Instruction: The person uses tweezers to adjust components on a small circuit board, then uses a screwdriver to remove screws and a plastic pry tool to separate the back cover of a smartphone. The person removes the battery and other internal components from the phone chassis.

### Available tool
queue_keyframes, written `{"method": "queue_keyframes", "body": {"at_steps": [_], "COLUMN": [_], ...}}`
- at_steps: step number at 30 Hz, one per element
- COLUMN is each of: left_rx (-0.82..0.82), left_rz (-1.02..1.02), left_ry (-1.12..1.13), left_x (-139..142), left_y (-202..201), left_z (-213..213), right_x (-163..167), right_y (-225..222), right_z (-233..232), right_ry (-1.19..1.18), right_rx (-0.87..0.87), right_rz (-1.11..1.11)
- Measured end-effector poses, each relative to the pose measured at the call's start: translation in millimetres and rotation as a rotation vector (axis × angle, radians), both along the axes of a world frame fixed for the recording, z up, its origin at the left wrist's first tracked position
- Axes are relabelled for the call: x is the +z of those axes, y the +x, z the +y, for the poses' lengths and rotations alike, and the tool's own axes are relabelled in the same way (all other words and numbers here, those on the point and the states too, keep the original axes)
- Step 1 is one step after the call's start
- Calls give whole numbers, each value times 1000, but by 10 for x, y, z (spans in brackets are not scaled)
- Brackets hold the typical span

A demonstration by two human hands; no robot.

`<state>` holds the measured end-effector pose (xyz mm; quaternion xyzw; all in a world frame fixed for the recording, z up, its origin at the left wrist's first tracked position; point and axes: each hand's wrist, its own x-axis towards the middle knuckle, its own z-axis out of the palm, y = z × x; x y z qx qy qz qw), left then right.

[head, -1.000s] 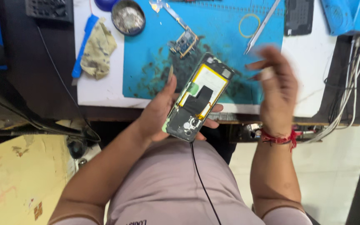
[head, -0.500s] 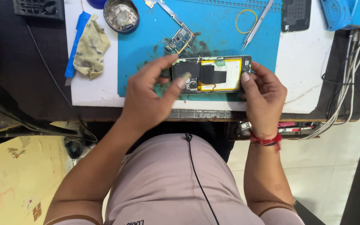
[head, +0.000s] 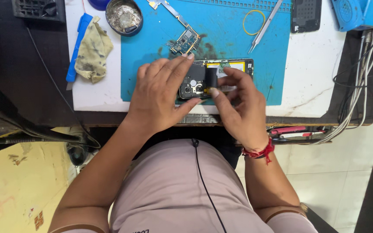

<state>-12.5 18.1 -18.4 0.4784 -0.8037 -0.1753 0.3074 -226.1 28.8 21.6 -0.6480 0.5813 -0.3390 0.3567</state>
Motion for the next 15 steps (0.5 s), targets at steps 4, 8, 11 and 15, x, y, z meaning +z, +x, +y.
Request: {"method": "queue_keyframes", "body": {"at_steps": [4,8,11,15], "left_rx": [4,-34,-53,-46], "left_rz": [2,-29,-106,-114], "left_ry": [-2,12,-20,-44], "left_x": [24,34,17,-21], "left_y": [-12,-3,2,-4], "left_z": [4,1,-15,-8], "right_x": [56,78,58,19], "right_y": [80,158,159,37], "right_z": [23,83,111,134], "right_ry": [58,106,-70,-85], "right_rx": [174,283,384,286], "right_rz": [-269,176,100,33]}}
